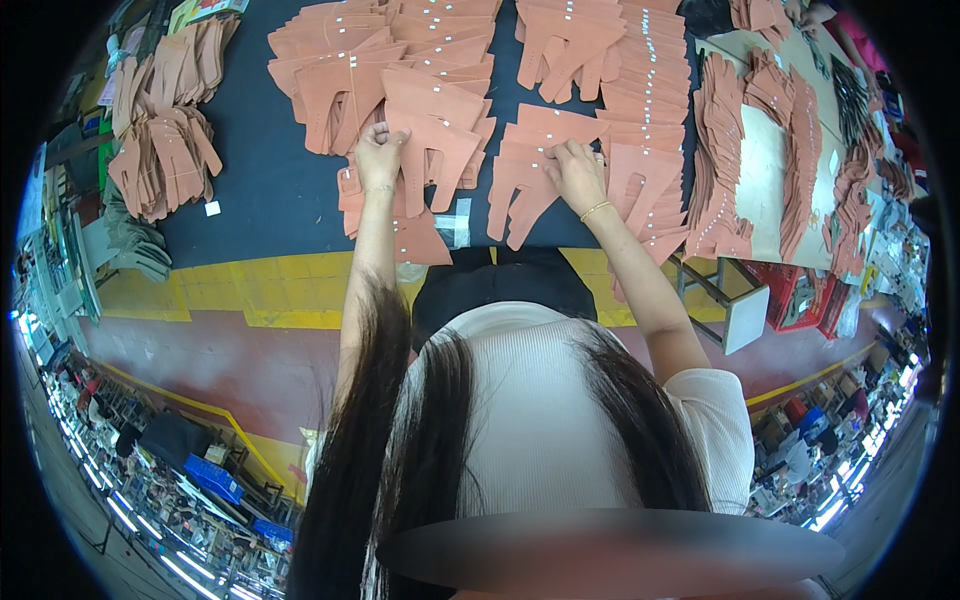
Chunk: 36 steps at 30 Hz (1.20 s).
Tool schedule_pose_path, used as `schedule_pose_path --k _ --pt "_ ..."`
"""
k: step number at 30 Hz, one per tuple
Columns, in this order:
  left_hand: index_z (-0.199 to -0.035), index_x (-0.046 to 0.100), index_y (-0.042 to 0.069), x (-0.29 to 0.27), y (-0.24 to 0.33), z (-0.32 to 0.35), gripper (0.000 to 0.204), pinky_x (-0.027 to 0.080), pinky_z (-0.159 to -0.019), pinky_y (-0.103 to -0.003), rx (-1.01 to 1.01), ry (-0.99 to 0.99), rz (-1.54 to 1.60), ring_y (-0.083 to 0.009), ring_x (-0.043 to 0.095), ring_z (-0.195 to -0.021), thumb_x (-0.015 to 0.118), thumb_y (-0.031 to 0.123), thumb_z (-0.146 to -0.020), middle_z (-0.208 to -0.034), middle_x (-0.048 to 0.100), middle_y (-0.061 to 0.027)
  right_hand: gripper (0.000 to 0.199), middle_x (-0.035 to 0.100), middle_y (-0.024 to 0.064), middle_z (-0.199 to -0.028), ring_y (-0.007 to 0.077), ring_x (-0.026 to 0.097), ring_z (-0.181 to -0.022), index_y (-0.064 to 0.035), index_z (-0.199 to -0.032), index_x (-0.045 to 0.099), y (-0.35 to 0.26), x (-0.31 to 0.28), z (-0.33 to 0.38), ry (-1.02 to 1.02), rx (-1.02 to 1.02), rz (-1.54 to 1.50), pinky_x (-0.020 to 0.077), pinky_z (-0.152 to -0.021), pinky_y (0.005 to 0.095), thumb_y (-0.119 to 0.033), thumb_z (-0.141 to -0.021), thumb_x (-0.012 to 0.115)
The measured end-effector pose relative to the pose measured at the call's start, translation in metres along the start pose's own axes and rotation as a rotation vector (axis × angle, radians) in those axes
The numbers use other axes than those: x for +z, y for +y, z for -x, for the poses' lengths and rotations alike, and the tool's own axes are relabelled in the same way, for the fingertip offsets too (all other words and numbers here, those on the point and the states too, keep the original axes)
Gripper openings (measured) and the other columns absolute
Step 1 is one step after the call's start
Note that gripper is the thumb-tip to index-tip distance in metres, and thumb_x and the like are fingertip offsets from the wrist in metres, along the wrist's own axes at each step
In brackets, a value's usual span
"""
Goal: The person sorts and stacks pre-cut pink fabric pieces on a large table. They pick up pieces, align them, and place them into neat piles, occasionally adjusting the arrangement of the stacks.
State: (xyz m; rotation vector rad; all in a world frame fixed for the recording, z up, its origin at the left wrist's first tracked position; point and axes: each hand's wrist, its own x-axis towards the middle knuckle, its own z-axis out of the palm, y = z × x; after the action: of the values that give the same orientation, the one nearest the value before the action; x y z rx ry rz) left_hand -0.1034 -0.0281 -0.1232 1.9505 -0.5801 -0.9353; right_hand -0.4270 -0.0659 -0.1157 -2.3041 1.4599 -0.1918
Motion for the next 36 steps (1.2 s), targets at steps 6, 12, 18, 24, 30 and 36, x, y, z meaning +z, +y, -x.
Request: schedule_pose_path --k 6,12,18,24,30,36 --pt "-0.101 0.064 -0.004 0.002 -0.007 -0.004 0.035 0.051 -0.069 -0.027 0.022 0.026 -0.026 -0.014 0.065 -0.075 0.077 0.014 -0.073 -0.085 0.07 -0.0102 0.02 0.061 0.0065 -0.093 0.0281 0.058 -0.098 -0.0119 -0.093 0.068 0.003 0.002 0.003 -0.028 -0.001 0.003 0.0401 -0.086 0.0445 -0.021 -0.076 0.072" --pt "-0.102 0.064 -0.006 0.0 -0.012 -0.009 0.039 0.051 -0.072 -0.028 -0.009 0.007 -0.043 -0.0155 0.065 -0.077 0.078 0.016 -0.073 -0.087 0.07 -0.0111 0.014 0.063 0.0075 -0.086 0.0269 0.061 -0.09 -0.0108 -0.085 0.069 0.008 0.001 -0.005 -0.022 -0.035 -0.026 0.0414 -0.082 0.0429 -0.022 -0.076 0.071" --pt "-0.102 0.063 -0.005 0.002 -0.008 -0.007 0.039 0.051 -0.072 -0.029 -0.001 0.021 -0.073 -0.0159 0.064 -0.074 0.077 0.015 -0.072 -0.085 0.069 -0.01 0.013 0.062 0.0067 -0.09 0.0269 0.06 -0.092 -0.0111 -0.088 0.069 0.007 -0.004 -0.012 -0.096 0.017 0.038 0.041 -0.084 0.0449 -0.021 -0.079 0.068" --pt "-0.101 0.063 -0.005 0.0 -0.002 -0.004 0.038 0.05 -0.071 -0.029 -0.017 0.017 -0.117 -0.016 0.063 -0.072 0.077 0.016 -0.071 -0.083 0.068 -0.0089 0.018 0.057 0.0044 -0.104 0.0254 0.052 -0.104 -0.0115 -0.096 0.068 0.016 -0.024 -0.038 0.133 0.056 0.234 0.0407 -0.085 0.0475 -0.019 -0.08 0.067" --pt "-0.1 0.063 -0.005 -0.002 -0.002 -0.006 0.037 0.05 -0.068 -0.027 -0.071 -0.016 -0.055 -0.0144 0.061 -0.071 0.076 0.014 -0.072 -0.082 0.067 -0.0084 0.023 0.056 0.004 -0.109 0.0262 0.052 -0.105 -0.0106 -0.101 0.067 0.021 -0.019 -0.041 0.157 0.006 0.205 0.0402 -0.088 0.0503 -0.019 -0.08 0.066" --pt "-0.095 0.063 -0.004 -0.003 -0.002 -0.012 0.032 0.047 -0.061 -0.024 -0.081 -0.063 -0.031 -0.0099 0.057 -0.066 0.076 0.014 -0.072 -0.079 0.064 -0.0047 0.027 0.057 0.0039 -0.114 0.0258 0.053 -0.109 -0.0104 -0.107 0.066 0.007 0.003 -0.013 0.049 -0.029 0.049 0.0411 -0.09 0.047 -0.018 -0.081 0.066"
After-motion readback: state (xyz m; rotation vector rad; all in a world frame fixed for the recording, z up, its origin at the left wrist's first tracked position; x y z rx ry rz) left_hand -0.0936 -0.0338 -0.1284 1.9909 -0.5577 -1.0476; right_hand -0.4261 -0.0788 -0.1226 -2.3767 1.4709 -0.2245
